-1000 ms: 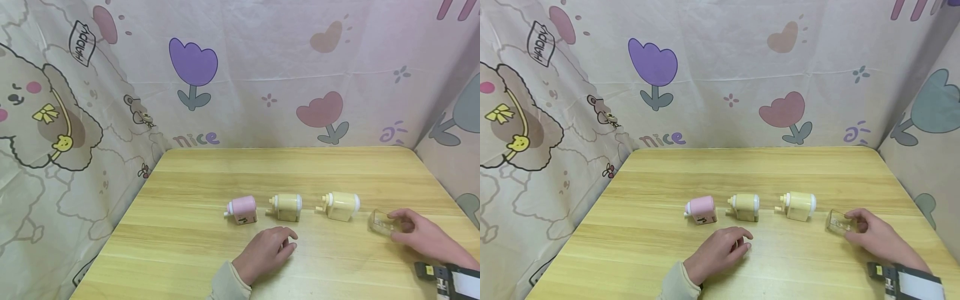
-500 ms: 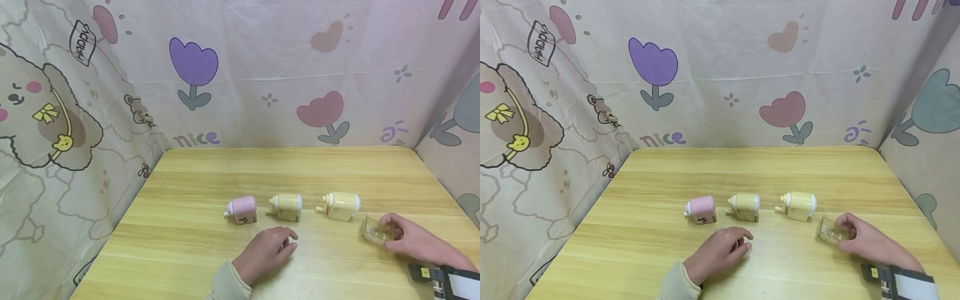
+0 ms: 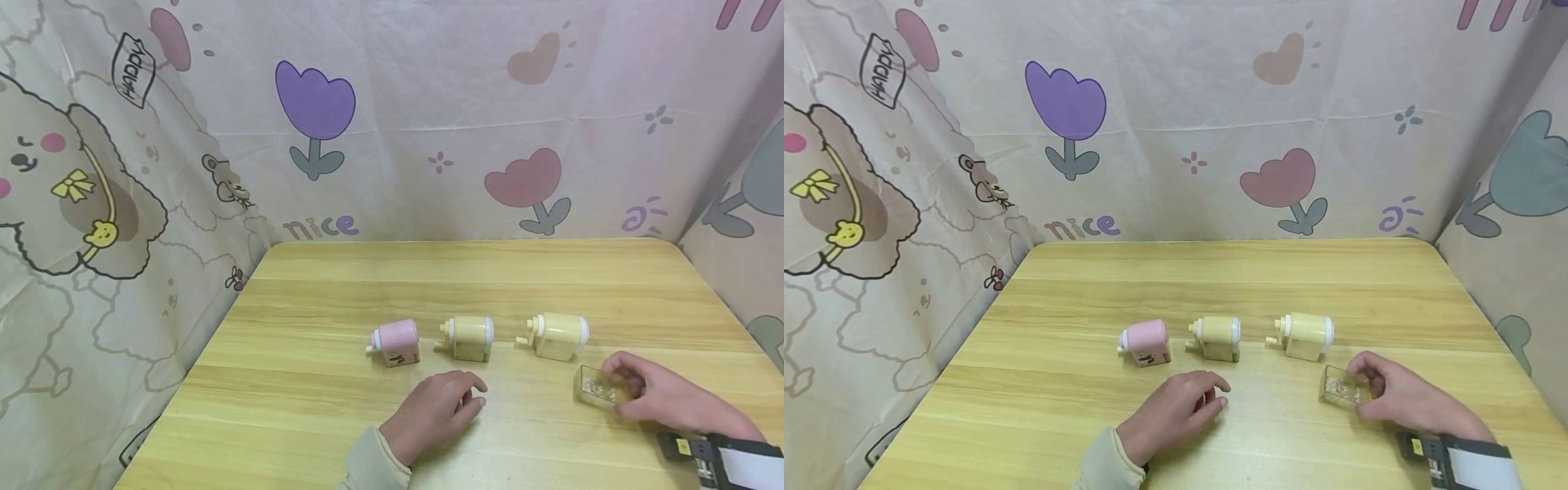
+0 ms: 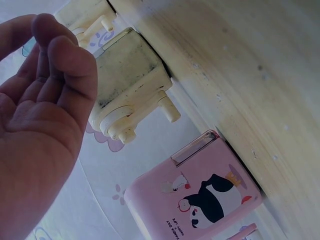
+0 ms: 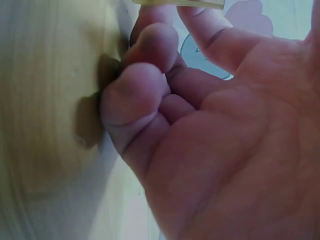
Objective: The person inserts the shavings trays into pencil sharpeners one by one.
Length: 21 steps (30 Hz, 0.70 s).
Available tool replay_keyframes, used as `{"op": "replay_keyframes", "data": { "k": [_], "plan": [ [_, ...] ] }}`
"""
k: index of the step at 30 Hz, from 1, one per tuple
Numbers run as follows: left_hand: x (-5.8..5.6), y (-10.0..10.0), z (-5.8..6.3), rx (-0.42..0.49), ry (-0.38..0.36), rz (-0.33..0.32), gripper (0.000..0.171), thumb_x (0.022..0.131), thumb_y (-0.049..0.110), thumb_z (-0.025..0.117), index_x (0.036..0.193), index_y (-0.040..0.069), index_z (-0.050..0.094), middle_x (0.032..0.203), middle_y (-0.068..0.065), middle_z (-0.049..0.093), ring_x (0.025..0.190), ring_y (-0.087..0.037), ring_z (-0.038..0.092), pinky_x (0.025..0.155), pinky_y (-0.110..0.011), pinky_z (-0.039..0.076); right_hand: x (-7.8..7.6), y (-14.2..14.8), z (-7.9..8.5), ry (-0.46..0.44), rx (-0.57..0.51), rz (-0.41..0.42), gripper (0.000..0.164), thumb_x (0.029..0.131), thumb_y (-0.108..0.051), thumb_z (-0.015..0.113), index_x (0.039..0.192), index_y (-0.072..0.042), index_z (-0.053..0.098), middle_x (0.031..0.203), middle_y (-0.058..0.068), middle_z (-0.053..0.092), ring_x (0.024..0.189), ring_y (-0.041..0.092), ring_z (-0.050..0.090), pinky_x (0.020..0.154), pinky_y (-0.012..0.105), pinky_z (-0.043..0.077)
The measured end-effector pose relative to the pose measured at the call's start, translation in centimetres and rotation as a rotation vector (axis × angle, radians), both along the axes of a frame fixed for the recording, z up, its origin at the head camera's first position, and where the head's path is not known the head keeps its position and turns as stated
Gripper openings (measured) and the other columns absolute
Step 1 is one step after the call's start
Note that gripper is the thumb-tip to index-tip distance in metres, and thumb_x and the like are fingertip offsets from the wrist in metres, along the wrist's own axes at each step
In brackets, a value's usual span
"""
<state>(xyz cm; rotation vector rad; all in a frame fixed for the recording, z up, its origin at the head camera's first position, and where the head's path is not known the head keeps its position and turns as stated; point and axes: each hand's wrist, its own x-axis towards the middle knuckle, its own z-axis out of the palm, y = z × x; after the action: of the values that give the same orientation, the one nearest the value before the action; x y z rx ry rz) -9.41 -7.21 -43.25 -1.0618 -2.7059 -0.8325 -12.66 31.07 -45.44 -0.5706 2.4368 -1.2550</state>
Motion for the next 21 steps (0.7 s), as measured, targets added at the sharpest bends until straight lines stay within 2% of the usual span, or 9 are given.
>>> {"op": "replay_keyframes", "data": {
  "k": [6, 16, 19, 21],
  "plan": [
    [0.0, 0.2, 0.0, -0.039, -0.011, -0.01, 0.017, 0.097, 0.026, 0.052, 0.106, 0.017, 0.065, 0.077, 0.019, 0.048, 0.067, 0.009, 0.041, 0.064, -0.008, 0.034, 0.0, -0.1, 0.0, -0.028, -0.012, 0.029, 0.046, 0.074, -0.007, 0.073, 0.111, -0.001, 0.047, 0.084, 0.009, 0.047, 0.069, 0.015, 0.043, 0.055, 0.032, 0.039],
    [0.1, 2.0, 0.4, -0.141, 0.008, -0.1, 0.021, 0.097, 0.027, 0.051, 0.109, 0.017, 0.064, 0.076, 0.019, 0.046, 0.065, 0.009, 0.039, 0.062, -0.007, 0.033, 0.4, -0.1, 0.1, -0.063, -0.075, 0.083, 0.045, 0.072, -0.004, 0.073, 0.109, 0.0, 0.047, 0.087, 0.011, 0.047, 0.072, 0.017, 0.045, 0.058, 0.032, 0.041],
    [-0.2, 2.7, 0.8, -0.167, 0.015, -0.11, 0.022, 0.098, 0.029, 0.049, 0.111, 0.018, 0.064, 0.081, 0.018, 0.049, 0.068, 0.01, 0.04, 0.061, -0.007, 0.033, 0.3, -0.2, 0.2, -0.087, -0.066, 0.087, 0.043, 0.073, -0.005, 0.072, 0.108, 0.0, 0.048, 0.086, 0.011, 0.048, 0.072, 0.017, 0.045, 0.058, 0.032, 0.041],
    [-0.5, 3.3, 1.3, -0.177, 0.047, -0.115, 0.025, 0.099, 0.031, 0.049, 0.113, 0.017, 0.063, 0.089, 0.015, 0.054, 0.071, 0.009, 0.041, 0.061, -0.007, 0.034, 0.3, -0.3, 0.3, -0.103, -0.063, 0.088, 0.043, 0.073, -0.006, 0.072, 0.108, 0.0, 0.048, 0.086, 0.01, 0.048, 0.072, 0.017, 0.045, 0.058, 0.032, 0.041]
  ]
}}
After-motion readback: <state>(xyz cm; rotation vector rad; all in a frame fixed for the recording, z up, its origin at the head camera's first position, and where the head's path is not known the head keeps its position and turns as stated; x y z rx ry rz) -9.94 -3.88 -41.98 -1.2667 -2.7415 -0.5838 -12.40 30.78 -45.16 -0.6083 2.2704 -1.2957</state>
